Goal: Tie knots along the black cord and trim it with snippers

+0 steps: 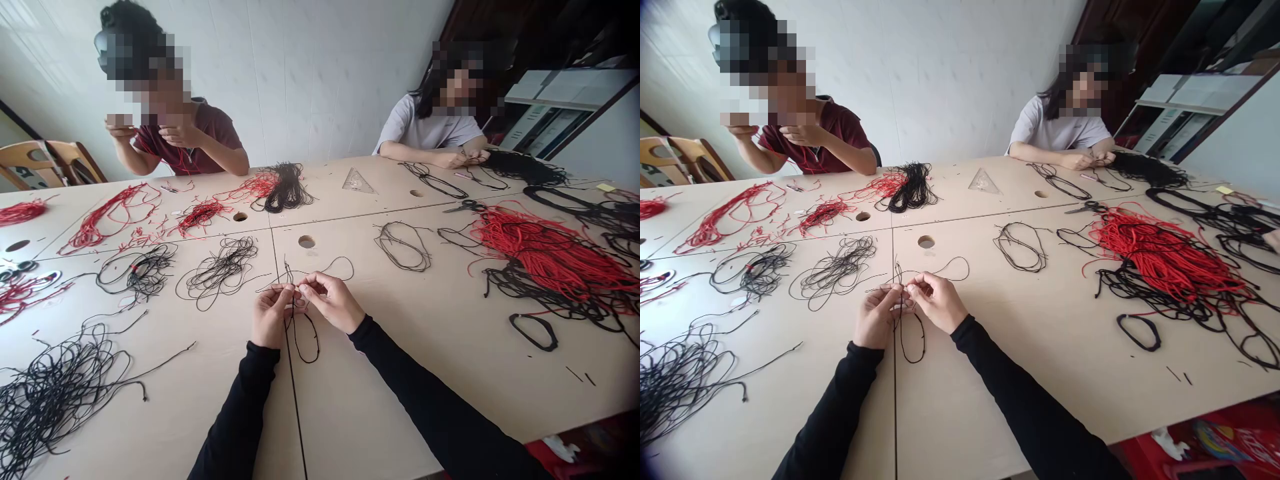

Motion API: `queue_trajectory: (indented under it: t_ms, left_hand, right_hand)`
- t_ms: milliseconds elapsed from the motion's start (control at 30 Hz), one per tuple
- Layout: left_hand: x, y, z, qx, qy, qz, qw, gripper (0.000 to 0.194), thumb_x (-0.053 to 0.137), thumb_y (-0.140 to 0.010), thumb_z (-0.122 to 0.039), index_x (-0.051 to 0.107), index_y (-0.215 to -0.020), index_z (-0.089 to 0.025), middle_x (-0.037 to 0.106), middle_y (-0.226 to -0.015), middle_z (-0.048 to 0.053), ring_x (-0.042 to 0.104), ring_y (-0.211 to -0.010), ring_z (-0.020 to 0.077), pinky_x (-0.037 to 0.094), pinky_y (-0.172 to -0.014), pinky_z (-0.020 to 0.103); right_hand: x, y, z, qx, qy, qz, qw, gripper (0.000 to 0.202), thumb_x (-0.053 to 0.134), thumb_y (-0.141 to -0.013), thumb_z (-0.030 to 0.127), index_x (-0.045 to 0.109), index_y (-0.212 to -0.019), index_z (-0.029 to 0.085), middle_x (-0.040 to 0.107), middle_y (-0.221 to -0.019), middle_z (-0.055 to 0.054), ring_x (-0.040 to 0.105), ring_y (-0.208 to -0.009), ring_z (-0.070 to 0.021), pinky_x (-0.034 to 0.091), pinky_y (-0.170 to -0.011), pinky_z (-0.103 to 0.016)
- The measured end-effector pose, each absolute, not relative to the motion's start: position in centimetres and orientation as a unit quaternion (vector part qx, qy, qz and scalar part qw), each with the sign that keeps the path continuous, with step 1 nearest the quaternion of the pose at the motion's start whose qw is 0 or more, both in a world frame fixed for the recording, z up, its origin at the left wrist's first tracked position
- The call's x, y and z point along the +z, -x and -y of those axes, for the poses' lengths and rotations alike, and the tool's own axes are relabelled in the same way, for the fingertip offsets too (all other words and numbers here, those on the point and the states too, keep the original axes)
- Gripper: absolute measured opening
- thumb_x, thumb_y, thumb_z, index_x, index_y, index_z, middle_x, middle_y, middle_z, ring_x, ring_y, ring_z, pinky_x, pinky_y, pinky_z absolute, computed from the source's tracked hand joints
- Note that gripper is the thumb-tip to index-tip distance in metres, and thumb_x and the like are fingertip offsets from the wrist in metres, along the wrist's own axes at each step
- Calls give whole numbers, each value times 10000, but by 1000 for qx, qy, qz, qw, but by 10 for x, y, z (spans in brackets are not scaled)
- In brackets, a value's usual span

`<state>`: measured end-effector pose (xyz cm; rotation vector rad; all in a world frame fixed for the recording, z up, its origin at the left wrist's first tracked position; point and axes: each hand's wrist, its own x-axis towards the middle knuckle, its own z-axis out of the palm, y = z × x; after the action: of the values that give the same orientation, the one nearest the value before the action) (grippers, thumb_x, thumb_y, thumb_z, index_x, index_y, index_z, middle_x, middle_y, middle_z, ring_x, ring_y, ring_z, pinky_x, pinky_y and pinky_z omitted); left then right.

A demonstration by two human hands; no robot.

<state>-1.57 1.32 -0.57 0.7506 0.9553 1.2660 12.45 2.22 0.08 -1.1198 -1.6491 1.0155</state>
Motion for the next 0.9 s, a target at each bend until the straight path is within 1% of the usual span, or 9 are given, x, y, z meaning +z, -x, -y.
queue_trajectory:
  t_ms: [100,233,467,633,767,900]
  left_hand:
    - [-7,17,-14,557,-321,-425,637,321,733,-672,-383,594,-772,-112,631,-690,41,618,-610,148,544,-591,312]
    - [-9,17,-15,570,-345,-430,609,307,724,-688,-385,595,-750,-113,614,-662,29,606,-621,140,545,-605,304]
    - [-5,19,-15,535,-336,-419,652,333,698,-712,-407,606,-812,-104,644,-723,63,629,-627,157,550,-612,319]
    - [-3,16,-13,540,-356,-427,632,319,751,-662,-351,575,-794,-120,619,-691,26,608,-604,135,549,-626,314]
    - [-6,16,-13,540,-359,-432,626,333,746,-664,-363,547,-807,-138,608,-649,3,588,-551,121,539,-587,298]
    - [-6,14,-13,536,-379,-414,631,333,739,-668,-371,551,-822,-143,607,-622,-4,585,-527,125,537,-571,310]
  right_hand:
    - [3,-124,-21,376,464,675,433,197,495,-873,324,617,-851,171,642,-764,-27,577,-684,-143,467,-654,-263]
    - [7,-123,-21,353,471,689,424,187,479,-876,303,603,-826,171,616,-735,-17,538,-647,-134,444,-627,-253]
    - [3,-125,-22,350,486,683,418,193,479,-879,324,593,-842,172,593,-716,-8,515,-630,-130,429,-608,-242]
    - [2,-124,-20,360,481,681,419,181,486,-874,316,593,-847,172,626,-744,-19,557,-659,-137,452,-619,-245]
    - [3,-122,-19,392,466,671,423,202,480,-883,335,597,-870,171,640,-752,-24,582,-657,-140,477,-624,-254]
    - [3,-122,-20,394,473,658,434,245,486,-886,372,606,-952,169,654,-813,-40,592,-694,-146,491,-663,-272]
